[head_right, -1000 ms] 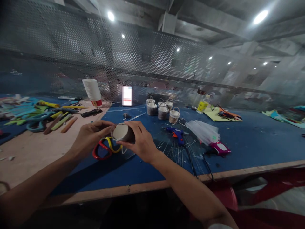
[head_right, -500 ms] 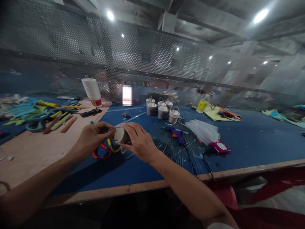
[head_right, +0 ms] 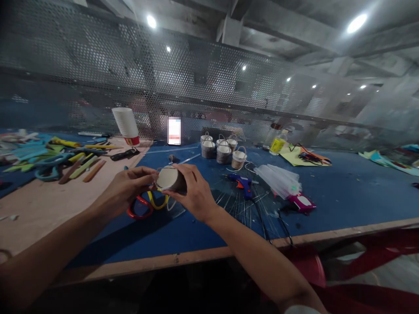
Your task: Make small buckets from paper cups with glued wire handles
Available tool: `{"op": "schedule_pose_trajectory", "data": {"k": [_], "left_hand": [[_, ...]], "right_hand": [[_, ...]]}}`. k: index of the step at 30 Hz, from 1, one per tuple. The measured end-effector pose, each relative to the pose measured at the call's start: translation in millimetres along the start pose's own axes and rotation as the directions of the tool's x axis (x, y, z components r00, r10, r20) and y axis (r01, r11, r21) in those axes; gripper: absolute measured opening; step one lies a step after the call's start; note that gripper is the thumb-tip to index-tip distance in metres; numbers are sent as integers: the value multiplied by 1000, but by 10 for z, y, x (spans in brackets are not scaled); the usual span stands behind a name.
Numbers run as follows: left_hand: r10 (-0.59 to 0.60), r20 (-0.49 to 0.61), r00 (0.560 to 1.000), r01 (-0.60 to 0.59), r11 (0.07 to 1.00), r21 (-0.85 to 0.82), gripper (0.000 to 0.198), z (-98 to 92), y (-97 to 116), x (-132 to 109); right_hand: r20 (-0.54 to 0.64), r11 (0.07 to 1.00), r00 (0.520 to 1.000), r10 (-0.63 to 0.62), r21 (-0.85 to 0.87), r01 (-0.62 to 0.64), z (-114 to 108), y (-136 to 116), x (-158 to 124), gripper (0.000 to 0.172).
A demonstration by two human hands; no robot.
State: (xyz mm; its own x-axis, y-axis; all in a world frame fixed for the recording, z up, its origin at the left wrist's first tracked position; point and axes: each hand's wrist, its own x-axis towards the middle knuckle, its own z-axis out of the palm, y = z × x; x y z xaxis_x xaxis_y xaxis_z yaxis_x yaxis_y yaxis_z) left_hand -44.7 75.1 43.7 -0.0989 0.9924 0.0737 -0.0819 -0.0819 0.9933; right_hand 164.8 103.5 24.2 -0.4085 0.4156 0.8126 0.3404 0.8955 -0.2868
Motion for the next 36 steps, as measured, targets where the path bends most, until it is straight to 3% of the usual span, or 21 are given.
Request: {"op": "schedule_pose_trajectory", "data": {"k": [9, 13, 16, 23, 27, 32, 36], "left_hand": [[122, -78, 990, -109, 983, 147, 31, 50, -30, -30], [187, -102, 977, -157, 956, 248, 28, 62, -52, -26], [244, -88, 966, -209, 934, 291, 27, 66, -40, -29], [139, -64, 988, -134, 988, 80, 30, 33, -53, -5], [145, -36, 989, -142, 987, 75, 28, 33, -48, -18], [298, -39, 954, -283, 934, 219, 25, 84, 36, -123], [503, 35, 864, -471, 780, 412, 16, 59, 67, -164]], "right_hand": [[159, 953, 964, -214, -184, 242, -20, -33, -29, 64], [181, 946, 955, -235, -182, 268, 6, -29, -26, 64], [139, 969, 976, -169, -158, 190, 21, -21, -19, 63], [-1, 1000, 1000, 16, -17, -16, 44, 0, -11, 64], [-59, 995, 994, 93, 41, -91, 60, 14, -9, 59], [-85, 962, 970, 229, 173, -212, 61, 23, 3, 59], [-50, 915, 953, 299, 299, -272, 56, 24, -1, 60]]}}
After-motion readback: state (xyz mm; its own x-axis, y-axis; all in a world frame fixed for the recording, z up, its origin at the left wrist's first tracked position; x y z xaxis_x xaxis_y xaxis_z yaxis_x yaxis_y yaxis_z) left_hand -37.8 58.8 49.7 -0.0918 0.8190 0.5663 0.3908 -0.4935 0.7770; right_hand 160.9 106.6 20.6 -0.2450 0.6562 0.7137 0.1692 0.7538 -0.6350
